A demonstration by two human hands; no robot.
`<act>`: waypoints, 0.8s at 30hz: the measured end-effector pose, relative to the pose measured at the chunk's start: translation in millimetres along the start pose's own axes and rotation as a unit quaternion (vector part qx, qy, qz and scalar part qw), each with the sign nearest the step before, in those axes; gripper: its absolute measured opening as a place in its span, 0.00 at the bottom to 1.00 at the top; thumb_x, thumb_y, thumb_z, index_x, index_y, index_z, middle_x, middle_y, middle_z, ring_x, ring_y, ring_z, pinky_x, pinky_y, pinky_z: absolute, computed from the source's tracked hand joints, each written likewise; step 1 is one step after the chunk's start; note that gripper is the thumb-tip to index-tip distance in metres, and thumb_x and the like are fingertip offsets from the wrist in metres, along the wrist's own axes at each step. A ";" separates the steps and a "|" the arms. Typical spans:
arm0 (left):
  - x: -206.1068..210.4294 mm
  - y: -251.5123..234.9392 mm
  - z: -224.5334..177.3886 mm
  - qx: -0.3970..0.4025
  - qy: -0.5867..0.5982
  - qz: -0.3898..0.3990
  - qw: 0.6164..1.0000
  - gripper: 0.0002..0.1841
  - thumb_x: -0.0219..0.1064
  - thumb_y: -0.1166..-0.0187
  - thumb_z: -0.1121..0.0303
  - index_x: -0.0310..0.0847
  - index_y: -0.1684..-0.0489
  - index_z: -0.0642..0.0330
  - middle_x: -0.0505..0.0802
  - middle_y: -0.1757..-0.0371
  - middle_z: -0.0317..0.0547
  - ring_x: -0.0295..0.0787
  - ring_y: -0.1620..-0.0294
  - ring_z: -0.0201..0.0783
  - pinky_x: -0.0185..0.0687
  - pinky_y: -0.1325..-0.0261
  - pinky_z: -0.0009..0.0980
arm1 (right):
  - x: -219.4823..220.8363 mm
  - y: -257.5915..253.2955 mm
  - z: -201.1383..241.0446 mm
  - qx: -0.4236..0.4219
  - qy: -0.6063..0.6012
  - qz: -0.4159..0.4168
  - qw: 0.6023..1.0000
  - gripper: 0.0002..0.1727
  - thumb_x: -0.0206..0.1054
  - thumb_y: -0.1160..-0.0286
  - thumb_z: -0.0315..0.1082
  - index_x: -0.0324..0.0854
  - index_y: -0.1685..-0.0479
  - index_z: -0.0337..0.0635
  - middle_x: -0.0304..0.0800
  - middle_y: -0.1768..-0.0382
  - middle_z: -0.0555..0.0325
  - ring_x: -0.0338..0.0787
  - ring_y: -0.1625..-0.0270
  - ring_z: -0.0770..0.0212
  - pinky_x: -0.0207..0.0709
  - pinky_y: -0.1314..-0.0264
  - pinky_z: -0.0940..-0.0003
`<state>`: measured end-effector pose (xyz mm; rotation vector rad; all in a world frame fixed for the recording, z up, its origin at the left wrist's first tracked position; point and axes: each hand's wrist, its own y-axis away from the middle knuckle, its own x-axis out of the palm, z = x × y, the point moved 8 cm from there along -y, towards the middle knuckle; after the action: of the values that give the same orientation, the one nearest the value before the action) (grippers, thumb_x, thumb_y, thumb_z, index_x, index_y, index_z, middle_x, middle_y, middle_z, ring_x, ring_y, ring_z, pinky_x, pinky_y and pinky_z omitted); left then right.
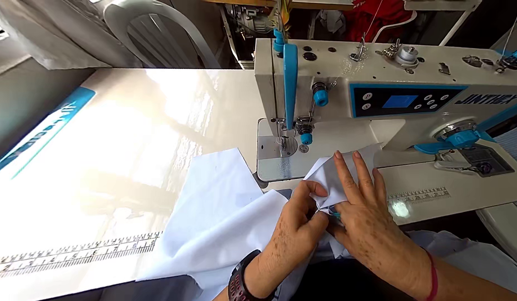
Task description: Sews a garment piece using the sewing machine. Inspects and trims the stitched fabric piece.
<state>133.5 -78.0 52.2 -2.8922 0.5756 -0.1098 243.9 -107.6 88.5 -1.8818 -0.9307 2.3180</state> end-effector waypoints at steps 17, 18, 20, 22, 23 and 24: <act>2.2 3.4 -19.2 0.042 0.185 -0.018 0.982 0.11 0.62 0.16 0.71 0.77 0.40 0.58 0.94 0.53 0.34 0.93 0.53 0.25 0.89 0.45 0.26 | -8.9 0.2 6.3 -0.041 -0.192 -0.003 0.981 0.11 0.73 0.45 0.47 0.86 0.81 0.52 0.93 0.56 0.58 0.88 0.35 0.50 0.77 0.36 0.43; 0.8 2.2 -16.2 0.012 0.206 -0.031 0.978 0.09 0.61 0.15 0.70 0.80 0.42 0.58 0.95 0.58 0.33 0.93 0.57 0.25 0.90 0.49 0.25 | -7.7 0.7 3.7 -0.041 -0.265 0.009 0.963 0.13 0.75 0.45 0.46 0.83 0.84 0.48 0.92 0.59 0.54 0.87 0.41 0.54 0.78 0.41 0.56; -0.6 0.3 -12.3 -0.010 0.213 -0.044 0.976 0.09 0.56 0.12 0.70 0.81 0.46 0.59 0.93 0.60 0.32 0.92 0.59 0.24 0.90 0.51 0.24 | -4.8 1.0 -2.4 -0.012 -0.383 0.037 0.923 0.15 0.78 0.44 0.42 0.83 0.85 0.42 0.89 0.53 0.46 0.85 0.42 0.58 0.78 0.44 0.71; -3.1 -1.2 -12.8 0.008 0.183 -0.053 0.982 0.11 0.53 0.09 0.67 0.81 0.46 0.59 0.92 0.57 0.31 0.91 0.57 0.22 0.88 0.50 0.22 | -3.8 2.1 -8.0 0.028 -0.434 0.047 0.899 0.15 0.76 0.36 0.42 0.86 0.77 0.38 0.87 0.36 0.41 0.83 0.30 0.58 0.77 0.32 0.72; -4.3 -2.2 -14.1 0.020 0.172 -0.059 0.983 0.12 0.53 0.08 0.65 0.81 0.46 0.59 0.92 0.56 0.30 0.91 0.57 0.21 0.88 0.50 0.21 | -3.8 2.4 -11.3 0.046 -0.453 0.043 0.889 0.17 0.73 0.29 0.43 0.88 0.74 0.37 0.86 0.32 0.42 0.82 0.27 0.61 0.76 0.29 0.72; -4.4 -3.0 -15.8 0.032 0.162 -0.062 0.984 0.12 0.53 0.08 0.64 0.82 0.45 0.58 0.92 0.56 0.30 0.90 0.57 0.21 0.88 0.50 0.20 | -4.6 2.5 -14.9 0.060 -0.462 0.028 0.885 0.17 0.69 0.24 0.43 0.89 0.72 0.37 0.87 0.32 0.44 0.82 0.26 0.63 0.77 0.29 0.73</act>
<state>128.8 -76.3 68.2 -2.8618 0.4311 -0.6137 259.4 -105.0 90.0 -0.6720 -0.6963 3.2317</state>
